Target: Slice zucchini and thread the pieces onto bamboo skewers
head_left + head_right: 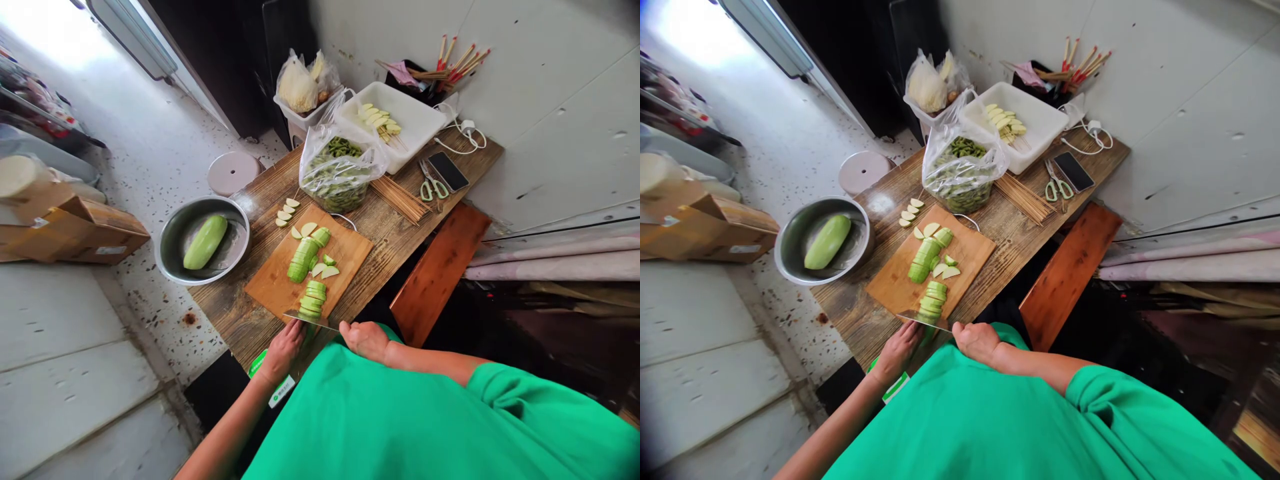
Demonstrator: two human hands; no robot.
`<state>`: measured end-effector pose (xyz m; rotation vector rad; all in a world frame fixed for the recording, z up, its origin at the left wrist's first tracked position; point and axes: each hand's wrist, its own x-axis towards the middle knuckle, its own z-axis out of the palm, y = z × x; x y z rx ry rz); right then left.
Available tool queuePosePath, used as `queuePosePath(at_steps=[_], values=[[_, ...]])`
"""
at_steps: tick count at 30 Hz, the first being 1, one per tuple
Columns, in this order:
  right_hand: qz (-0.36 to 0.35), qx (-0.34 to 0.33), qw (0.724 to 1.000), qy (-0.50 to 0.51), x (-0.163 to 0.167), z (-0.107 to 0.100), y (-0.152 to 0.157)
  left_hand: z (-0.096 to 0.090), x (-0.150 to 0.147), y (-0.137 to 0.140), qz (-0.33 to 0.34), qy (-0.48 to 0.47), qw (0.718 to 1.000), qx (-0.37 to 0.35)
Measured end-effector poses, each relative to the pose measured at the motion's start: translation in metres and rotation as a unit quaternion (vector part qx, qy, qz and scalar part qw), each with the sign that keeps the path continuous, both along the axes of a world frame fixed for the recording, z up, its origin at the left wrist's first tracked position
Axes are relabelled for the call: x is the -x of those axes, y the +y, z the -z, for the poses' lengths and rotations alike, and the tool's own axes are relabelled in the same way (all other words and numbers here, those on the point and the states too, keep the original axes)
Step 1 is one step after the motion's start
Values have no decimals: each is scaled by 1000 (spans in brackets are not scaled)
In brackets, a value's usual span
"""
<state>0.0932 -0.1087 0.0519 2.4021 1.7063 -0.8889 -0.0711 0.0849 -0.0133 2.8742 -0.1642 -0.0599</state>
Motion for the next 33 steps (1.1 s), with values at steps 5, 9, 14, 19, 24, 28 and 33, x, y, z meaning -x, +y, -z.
queuePosePath(at_steps=[5,9,14,19,24,28,33], values=[[-2,21,1000,12,-3,-4,3,-5,-4,1,-2,7,1000,24],[3,51,998,30,-4,4,11,-6,-4,2,-12,15,998,56],[12,46,998,31,-3,11,16,-2,-1,0,-23,16,998,52],[-8,35,999,32,-4,9,13,-17,-2,-5,-37,-39,997,48],[-14,22,999,23,-4,11,10,-60,-33,-6,-101,-91,989,55],[-6,9,1000,16,-4,11,9,-74,-70,1,-43,47,995,71],[-23,-6,1000,3,-5,6,6,-78,-99,10,5,145,985,89]])
